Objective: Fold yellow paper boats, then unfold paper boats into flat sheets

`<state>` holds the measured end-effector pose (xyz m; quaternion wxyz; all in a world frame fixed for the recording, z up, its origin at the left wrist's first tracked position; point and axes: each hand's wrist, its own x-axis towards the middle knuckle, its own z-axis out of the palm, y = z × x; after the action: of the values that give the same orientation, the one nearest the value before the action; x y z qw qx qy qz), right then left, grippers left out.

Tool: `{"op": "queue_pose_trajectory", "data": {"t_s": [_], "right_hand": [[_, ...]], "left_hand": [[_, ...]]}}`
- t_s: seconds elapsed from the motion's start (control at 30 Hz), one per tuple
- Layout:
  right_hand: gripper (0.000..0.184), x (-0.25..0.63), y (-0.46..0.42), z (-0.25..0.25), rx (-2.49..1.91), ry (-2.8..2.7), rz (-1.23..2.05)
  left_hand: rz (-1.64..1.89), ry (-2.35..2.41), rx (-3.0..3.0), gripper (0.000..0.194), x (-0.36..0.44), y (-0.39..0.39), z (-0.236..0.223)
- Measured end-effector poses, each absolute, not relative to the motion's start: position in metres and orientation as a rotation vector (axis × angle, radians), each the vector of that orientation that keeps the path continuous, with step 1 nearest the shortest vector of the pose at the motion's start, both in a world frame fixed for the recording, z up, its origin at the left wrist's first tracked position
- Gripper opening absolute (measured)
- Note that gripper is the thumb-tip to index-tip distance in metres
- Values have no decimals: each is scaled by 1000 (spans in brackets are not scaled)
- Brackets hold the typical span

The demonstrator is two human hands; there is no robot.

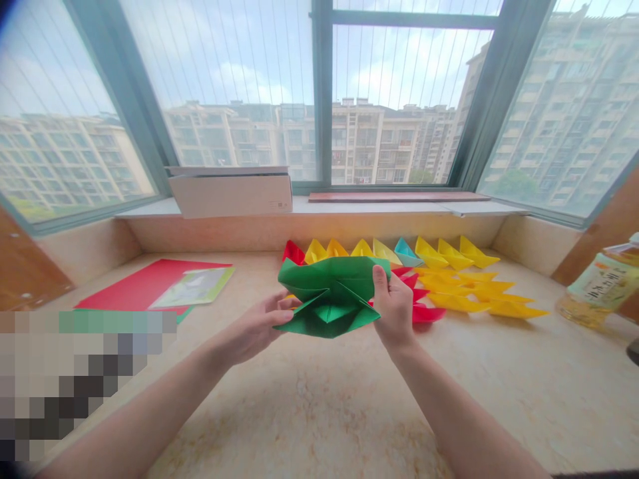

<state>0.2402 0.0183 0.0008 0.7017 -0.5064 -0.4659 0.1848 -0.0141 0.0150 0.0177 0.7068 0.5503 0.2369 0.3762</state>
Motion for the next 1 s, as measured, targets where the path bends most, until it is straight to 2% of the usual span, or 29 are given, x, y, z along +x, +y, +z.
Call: {"op": "queue_pose_trajectory", "data": {"t_s": [0.1,0.23,0.4,0.53,0.67,0.83,1.0], "right_hand": [[47,241,24,-1,-1061,-898,575],[44,241,27,-1,-971,-787,732],[45,241,28,-3,-821,-790,932],[42,242,32,-8,-786,-864,961],[34,244,37,-16,-778,-820,992],[18,245,36,-19,-812,-772,1171],[15,240,31,-10,-828,-750,1216]], "left_hand": [[797,492,1335,53,-18,18,14],[785,491,1373,60,-21,19,8],[872,411,1308,49,-22,16,10],[954,409,1224,40,-20,17,12],[1100,458,1174,34,-13,21,10],[1241,493,1171,35,-10,24,9],[1419,562,1148,31,-10,31,7]]}}
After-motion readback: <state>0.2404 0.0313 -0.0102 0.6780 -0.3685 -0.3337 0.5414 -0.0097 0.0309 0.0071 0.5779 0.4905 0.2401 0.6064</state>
